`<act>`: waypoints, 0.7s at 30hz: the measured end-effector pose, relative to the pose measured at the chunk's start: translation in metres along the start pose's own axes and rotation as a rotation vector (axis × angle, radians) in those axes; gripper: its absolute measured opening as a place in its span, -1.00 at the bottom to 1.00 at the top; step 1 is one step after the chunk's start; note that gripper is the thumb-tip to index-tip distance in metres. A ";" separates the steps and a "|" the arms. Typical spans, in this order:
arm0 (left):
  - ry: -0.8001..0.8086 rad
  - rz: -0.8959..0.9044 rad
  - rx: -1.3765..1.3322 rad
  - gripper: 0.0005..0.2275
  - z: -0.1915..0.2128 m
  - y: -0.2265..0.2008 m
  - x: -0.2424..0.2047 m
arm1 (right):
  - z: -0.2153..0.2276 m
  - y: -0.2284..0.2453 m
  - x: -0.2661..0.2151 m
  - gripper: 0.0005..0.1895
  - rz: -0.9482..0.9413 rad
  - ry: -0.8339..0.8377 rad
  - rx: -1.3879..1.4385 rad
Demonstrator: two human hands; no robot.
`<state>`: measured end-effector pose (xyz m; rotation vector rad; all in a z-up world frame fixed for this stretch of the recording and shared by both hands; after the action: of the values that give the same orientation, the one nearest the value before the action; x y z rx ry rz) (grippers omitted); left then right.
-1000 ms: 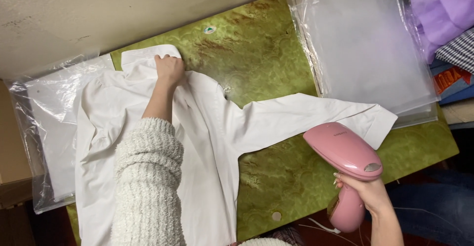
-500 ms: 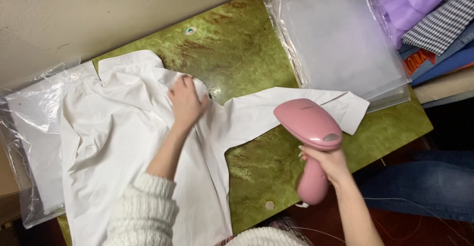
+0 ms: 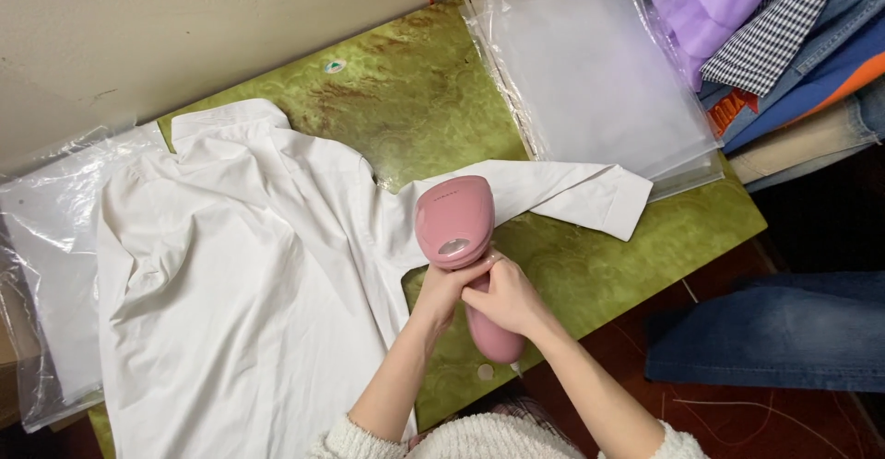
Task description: The person uses a pink handheld garment steamer to remove wrinkles from a white long-sleeved shirt laid on a green table. They smooth the fabric with one hand while moving the steamer across the body and sleeves, then flip the shirt to steam the back and sleeves.
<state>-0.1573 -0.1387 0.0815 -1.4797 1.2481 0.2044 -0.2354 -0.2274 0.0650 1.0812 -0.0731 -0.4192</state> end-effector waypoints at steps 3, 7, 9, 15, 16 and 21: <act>-0.001 0.003 -0.083 -0.40 0.002 -0.009 -0.007 | 0.032 0.087 -0.008 -0.42 0.121 0.219 -0.072; 0.029 0.014 -0.105 -0.43 -0.005 -0.011 -0.011 | 0.083 0.103 -0.007 -0.53 0.103 0.414 0.026; 0.141 -0.079 -0.098 -0.70 -0.011 -0.027 -0.025 | 0.116 0.076 0.001 -0.57 -0.070 0.219 0.122; 0.171 -0.100 -0.101 -0.71 -0.001 -0.026 -0.020 | 0.226 -0.099 0.058 -0.22 -0.167 -0.136 -0.626; 0.168 -0.107 -0.099 -0.71 -0.002 -0.025 -0.019 | 0.230 -0.124 0.065 -0.22 -0.160 -0.138 -0.623; 0.179 -0.115 -0.123 -0.73 0.002 -0.018 -0.011 | 0.240 -0.227 0.095 -0.08 -0.328 0.016 -0.751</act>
<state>-0.1475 -0.1341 0.0998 -1.7011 1.3065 0.0744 -0.2771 -0.5542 -0.0313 0.3494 0.2641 -0.6646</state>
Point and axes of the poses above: each hand's wrist, its own x-axis towards the middle knuckle, its own z-axis out of the back of the hand, y = z × x, the point moved 5 cm from there along x, towards the middle knuckle, and after that the axes turned 12 degrees about z, right-handed, at the moved point
